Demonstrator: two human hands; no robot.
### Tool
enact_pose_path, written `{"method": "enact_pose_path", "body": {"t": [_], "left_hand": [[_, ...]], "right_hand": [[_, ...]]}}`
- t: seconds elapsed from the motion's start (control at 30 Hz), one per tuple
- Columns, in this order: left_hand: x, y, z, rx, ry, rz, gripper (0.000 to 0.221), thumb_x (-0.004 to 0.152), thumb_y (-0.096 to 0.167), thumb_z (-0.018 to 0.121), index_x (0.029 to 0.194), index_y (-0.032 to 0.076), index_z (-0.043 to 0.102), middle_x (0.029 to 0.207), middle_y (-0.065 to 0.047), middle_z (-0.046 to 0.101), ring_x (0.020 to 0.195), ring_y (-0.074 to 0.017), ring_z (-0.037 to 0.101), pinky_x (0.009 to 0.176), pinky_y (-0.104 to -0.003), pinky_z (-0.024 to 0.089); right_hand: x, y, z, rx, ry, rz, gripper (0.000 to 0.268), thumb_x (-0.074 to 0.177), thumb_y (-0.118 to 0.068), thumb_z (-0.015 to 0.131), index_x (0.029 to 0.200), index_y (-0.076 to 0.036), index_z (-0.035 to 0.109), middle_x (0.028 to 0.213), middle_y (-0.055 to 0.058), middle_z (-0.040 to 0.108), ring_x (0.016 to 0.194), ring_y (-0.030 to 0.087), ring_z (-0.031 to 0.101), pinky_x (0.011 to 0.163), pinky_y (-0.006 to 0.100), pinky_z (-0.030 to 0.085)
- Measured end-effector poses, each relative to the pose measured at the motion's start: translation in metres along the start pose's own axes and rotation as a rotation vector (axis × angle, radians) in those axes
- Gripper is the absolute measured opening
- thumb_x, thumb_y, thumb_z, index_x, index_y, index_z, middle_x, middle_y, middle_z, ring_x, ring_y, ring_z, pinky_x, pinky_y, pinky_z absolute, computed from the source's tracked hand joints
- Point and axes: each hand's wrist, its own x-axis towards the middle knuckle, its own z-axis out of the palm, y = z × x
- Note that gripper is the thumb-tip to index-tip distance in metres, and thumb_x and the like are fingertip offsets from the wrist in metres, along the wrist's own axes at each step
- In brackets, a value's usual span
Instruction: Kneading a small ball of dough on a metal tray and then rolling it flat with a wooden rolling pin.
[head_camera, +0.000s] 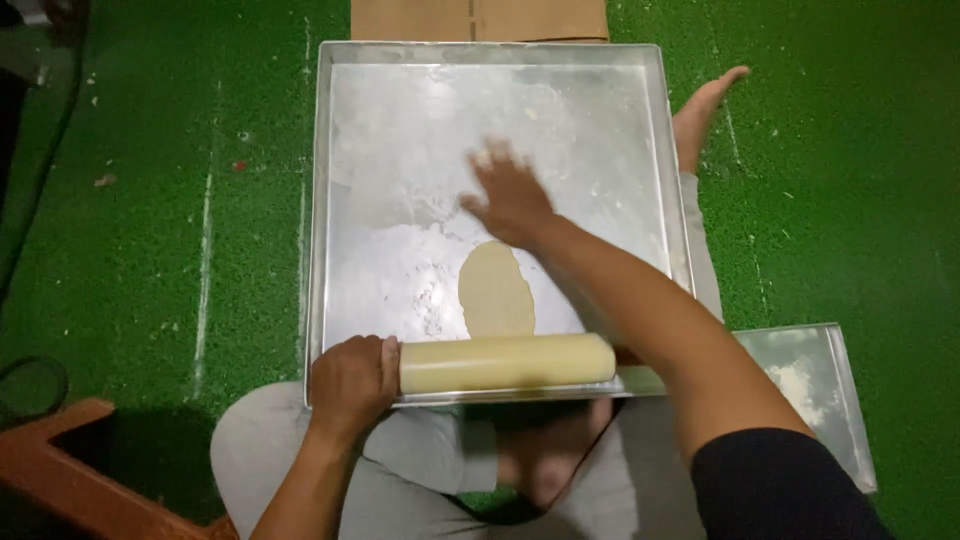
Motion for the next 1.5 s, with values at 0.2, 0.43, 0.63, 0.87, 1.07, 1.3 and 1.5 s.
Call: {"method": "enact_pose_path", "body": {"t": [0.2, 0.43, 0.63, 0.87, 1.07, 1.3, 1.5], "left_hand": [[0.001, 0.019, -0.01, -0.037, 0.079, -0.084, 0.041, 0.098, 0.027, 0.056, 0.063, 0.008, 0.068, 0.057, -0.01, 0.062, 0.047, -0.0292, 0.051, 0.049, -0.041, 0.04], [-0.001, 0.012, -0.004, -0.005, 0.146, -0.015, 0.041, 0.098, 0.021, 0.059, 0.059, 0.01, 0.065, 0.054, -0.007, 0.06, 0.045, -0.0267, 0.049, 0.047, -0.04, 0.039], [0.001, 0.012, -0.008, -0.044, 0.17, 0.013, 0.044, 0.101, 0.023, 0.055, 0.059, 0.011, 0.063, 0.051, -0.007, 0.057, 0.044, -0.0246, 0.053, 0.046, -0.036, 0.042], [-0.001, 0.01, -0.011, -0.072, 0.138, 0.033, 0.047, 0.103, 0.024, 0.053, 0.058, 0.011, 0.062, 0.048, -0.009, 0.056, 0.044, -0.025, 0.06, 0.043, -0.033, 0.045], [0.0, 0.005, -0.008, 0.002, 0.133, 0.077, 0.05, 0.105, 0.028, 0.051, 0.057, 0.012, 0.059, 0.046, -0.007, 0.052, 0.043, -0.024, 0.059, 0.042, -0.032, 0.044], [0.001, 0.004, -0.008, -0.082, -0.013, -0.017, 0.053, 0.105, 0.028, 0.048, 0.059, 0.009, 0.064, 0.049, -0.01, 0.057, 0.045, -0.0246, 0.061, 0.043, -0.032, 0.044], [0.001, 0.001, -0.003, -0.072, -0.055, -0.046, 0.056, 0.107, 0.033, 0.044, 0.06, 0.01, 0.064, 0.05, -0.009, 0.057, 0.046, -0.0242, 0.061, 0.044, -0.032, 0.043]], "right_hand": [[-0.015, 0.04, -0.009, 0.063, 0.031, -0.325, 0.066, 0.097, -0.042, 0.057, 0.158, -0.024, 0.041, 0.17, 0.005, 0.027, 0.156, 0.033, 0.024, 0.118, 0.06, 0.024], [-0.153, 0.094, -0.012, -0.165, -0.048, -0.228, 0.081, 0.094, -0.046, 0.056, 0.162, -0.012, 0.027, 0.171, 0.018, 0.019, 0.156, 0.042, 0.014, 0.12, 0.063, 0.018], [-0.131, 0.087, -0.009, -0.245, -0.056, -0.396, 0.078, 0.095, -0.054, 0.052, 0.161, -0.018, 0.033, 0.17, 0.012, 0.026, 0.156, 0.039, 0.022, 0.121, 0.062, 0.022], [-0.056, 0.003, -0.003, -0.095, -0.128, -0.252, 0.079, 0.103, -0.059, 0.043, 0.167, -0.023, 0.018, 0.174, 0.01, 0.016, 0.156, 0.046, 0.016, 0.119, 0.072, 0.021], [-0.07, 0.023, -0.028, 0.191, 0.29, -0.37, 0.035, 0.105, -0.018, 0.059, 0.137, -0.007, 0.068, 0.135, 0.019, 0.067, 0.133, 0.039, 0.057, 0.12, 0.05, 0.037], [-0.113, -0.043, -0.049, 0.084, -0.162, -0.056, 0.061, 0.092, -0.037, 0.07, 0.146, -0.013, 0.057, 0.142, 0.009, 0.06, 0.139, 0.028, 0.053, 0.115, 0.04, 0.043], [-0.078, -0.022, 0.0, 0.219, -0.108, 0.151, 0.05, 0.089, -0.022, 0.075, 0.136, -0.009, 0.063, 0.116, 0.013, 0.064, 0.111, 0.034, 0.069, 0.09, 0.045, 0.06]]}}
